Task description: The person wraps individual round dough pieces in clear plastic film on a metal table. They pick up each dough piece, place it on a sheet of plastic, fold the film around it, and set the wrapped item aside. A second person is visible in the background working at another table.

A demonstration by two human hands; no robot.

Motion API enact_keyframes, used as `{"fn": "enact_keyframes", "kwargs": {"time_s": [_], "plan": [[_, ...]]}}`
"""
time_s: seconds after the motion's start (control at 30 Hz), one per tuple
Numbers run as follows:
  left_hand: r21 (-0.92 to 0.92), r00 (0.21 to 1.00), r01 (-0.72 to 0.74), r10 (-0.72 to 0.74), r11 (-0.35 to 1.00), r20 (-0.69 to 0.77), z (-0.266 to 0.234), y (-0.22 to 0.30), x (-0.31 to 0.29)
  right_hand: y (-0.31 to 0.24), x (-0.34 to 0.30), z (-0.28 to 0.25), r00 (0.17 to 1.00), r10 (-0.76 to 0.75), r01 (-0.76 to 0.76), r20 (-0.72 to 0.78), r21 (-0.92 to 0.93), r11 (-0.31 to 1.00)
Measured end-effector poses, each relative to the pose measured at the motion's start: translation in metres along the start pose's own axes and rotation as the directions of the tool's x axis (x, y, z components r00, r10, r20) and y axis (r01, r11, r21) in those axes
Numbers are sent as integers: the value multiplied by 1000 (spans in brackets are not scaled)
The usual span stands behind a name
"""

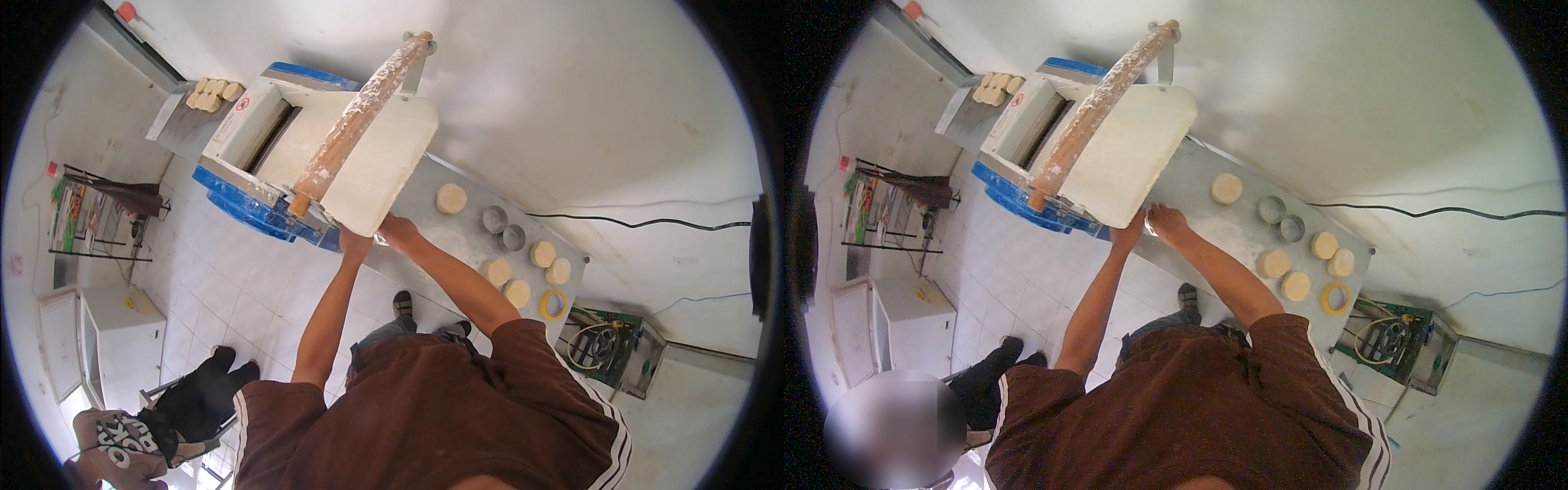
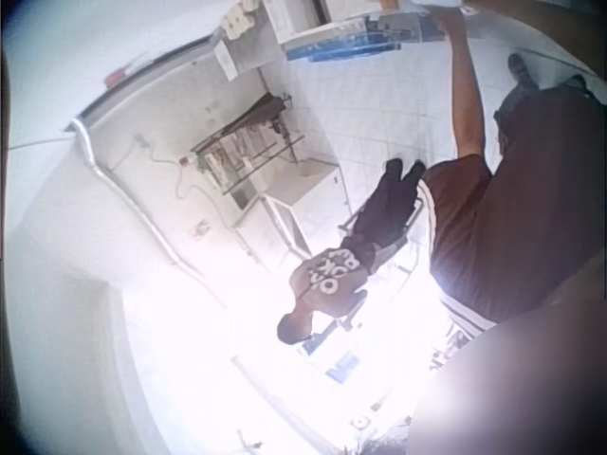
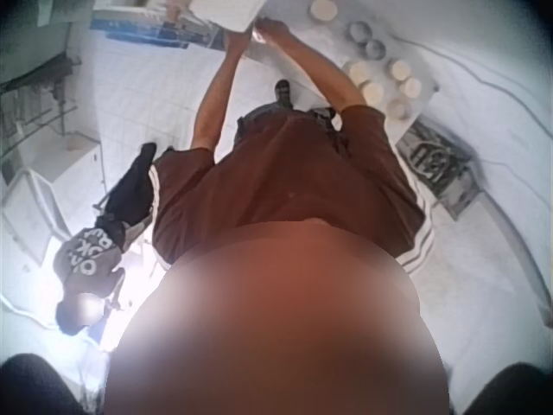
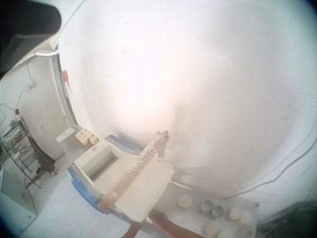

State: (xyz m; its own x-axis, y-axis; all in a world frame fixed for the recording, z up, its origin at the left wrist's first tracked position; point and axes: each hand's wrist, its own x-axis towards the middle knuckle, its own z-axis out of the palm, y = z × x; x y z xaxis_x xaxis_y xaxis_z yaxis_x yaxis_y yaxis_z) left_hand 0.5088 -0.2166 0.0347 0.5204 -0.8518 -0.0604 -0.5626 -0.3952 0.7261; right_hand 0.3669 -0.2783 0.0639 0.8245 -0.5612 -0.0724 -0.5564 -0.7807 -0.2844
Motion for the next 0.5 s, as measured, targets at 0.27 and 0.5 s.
{"fn": "enact_keyframes", "kwargs": {"time_s": [0.27,0.5], "plan": [[-11,995,-93,94,996,41,-29,39,-24,8,-10,-36,991,-15,9,130,50,999],[-47,964,262,-259,964,56,-13,46,-25,23,-42,-51,990,-139,137,3,-179,974]]}}
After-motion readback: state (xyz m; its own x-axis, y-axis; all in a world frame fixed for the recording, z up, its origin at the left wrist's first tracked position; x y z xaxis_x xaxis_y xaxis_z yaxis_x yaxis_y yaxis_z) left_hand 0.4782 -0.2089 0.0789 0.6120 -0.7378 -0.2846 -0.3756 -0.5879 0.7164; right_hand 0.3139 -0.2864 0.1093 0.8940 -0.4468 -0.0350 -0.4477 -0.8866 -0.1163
